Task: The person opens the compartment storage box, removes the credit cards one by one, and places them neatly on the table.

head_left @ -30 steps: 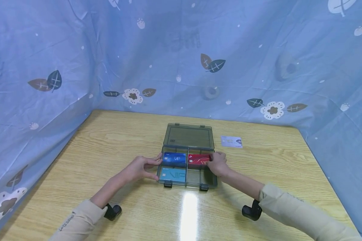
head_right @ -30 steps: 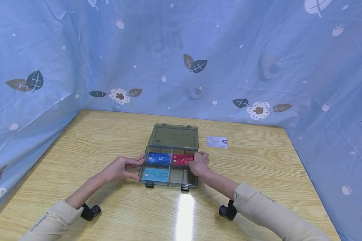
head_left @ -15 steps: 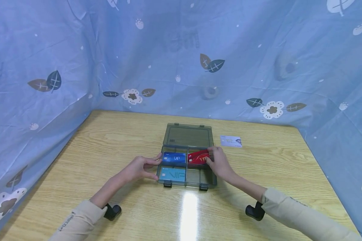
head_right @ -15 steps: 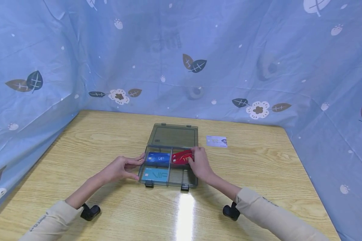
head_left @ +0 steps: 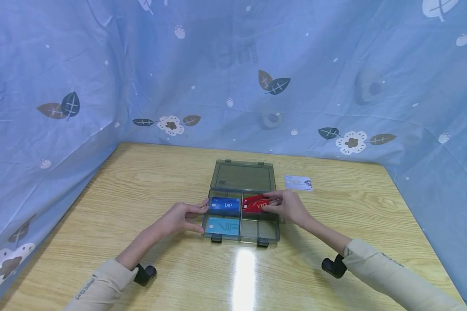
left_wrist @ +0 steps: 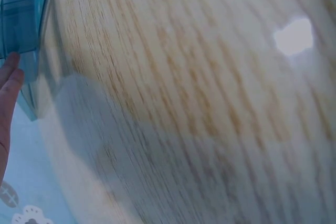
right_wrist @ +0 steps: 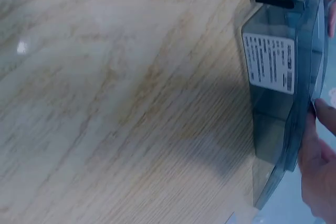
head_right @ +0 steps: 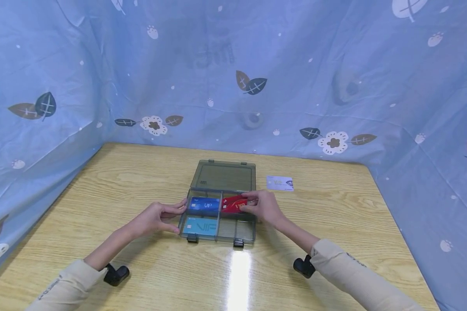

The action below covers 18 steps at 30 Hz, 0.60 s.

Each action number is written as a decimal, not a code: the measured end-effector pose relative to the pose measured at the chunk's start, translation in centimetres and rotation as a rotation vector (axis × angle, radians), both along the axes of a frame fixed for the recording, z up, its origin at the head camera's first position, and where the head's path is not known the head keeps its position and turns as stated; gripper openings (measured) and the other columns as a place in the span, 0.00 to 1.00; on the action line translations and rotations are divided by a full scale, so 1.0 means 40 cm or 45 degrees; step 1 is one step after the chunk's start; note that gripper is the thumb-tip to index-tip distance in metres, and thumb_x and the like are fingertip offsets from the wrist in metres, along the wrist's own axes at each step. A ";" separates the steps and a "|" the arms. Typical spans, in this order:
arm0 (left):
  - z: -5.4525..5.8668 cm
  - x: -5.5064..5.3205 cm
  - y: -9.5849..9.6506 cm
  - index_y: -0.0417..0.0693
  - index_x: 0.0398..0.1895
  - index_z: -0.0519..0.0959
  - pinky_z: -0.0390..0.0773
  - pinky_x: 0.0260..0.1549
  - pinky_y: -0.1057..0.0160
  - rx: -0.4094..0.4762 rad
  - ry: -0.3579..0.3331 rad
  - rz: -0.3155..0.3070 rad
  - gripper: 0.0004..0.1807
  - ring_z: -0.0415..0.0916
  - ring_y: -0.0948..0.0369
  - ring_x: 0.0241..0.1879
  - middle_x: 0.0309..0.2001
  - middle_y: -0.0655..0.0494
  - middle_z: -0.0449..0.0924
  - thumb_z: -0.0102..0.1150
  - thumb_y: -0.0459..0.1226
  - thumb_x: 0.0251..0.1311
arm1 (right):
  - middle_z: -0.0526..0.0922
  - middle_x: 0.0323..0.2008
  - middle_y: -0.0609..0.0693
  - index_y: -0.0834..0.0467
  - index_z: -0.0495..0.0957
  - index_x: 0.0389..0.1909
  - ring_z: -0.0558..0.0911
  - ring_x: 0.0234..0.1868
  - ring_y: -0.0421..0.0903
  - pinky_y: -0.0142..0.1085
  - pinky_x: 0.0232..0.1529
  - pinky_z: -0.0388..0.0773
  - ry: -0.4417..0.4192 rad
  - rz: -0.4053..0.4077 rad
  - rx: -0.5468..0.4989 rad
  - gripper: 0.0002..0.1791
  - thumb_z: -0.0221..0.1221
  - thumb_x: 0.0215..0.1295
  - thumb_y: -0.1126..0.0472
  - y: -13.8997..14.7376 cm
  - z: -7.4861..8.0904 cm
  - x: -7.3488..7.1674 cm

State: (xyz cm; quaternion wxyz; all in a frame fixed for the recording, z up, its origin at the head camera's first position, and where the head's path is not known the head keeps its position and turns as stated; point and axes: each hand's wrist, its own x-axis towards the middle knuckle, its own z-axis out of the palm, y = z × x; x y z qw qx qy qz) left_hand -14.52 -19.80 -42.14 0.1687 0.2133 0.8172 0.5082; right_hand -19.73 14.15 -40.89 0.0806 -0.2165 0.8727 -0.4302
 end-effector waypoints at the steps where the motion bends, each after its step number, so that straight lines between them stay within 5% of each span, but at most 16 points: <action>1: 0.001 0.000 0.001 0.27 0.57 0.72 0.75 0.53 0.58 -0.002 -0.006 0.005 0.34 0.66 0.46 0.61 0.68 0.36 0.54 0.72 0.32 0.45 | 0.83 0.44 0.66 0.72 0.78 0.50 0.86 0.38 0.53 0.36 0.35 0.85 -0.030 0.005 -0.018 0.21 0.67 0.56 0.68 0.002 0.000 -0.002; 11: -0.001 0.002 0.006 0.29 0.58 0.72 0.76 0.53 0.58 0.023 -0.048 0.009 0.34 0.65 0.46 0.62 0.69 0.38 0.54 0.72 0.32 0.45 | 0.82 0.48 0.64 0.66 0.77 0.57 0.86 0.41 0.50 0.32 0.35 0.83 -0.310 -0.103 -0.144 0.27 0.69 0.55 0.65 0.030 0.008 -0.006; 18: 0.005 0.002 0.005 0.31 0.59 0.72 0.75 0.54 0.59 0.011 -0.061 0.024 0.35 0.65 0.47 0.63 0.70 0.39 0.54 0.72 0.32 0.45 | 0.77 0.55 0.66 0.66 0.72 0.62 0.85 0.43 0.46 0.31 0.42 0.83 -0.476 -0.128 -0.375 0.31 0.68 0.56 0.65 0.069 0.006 -0.010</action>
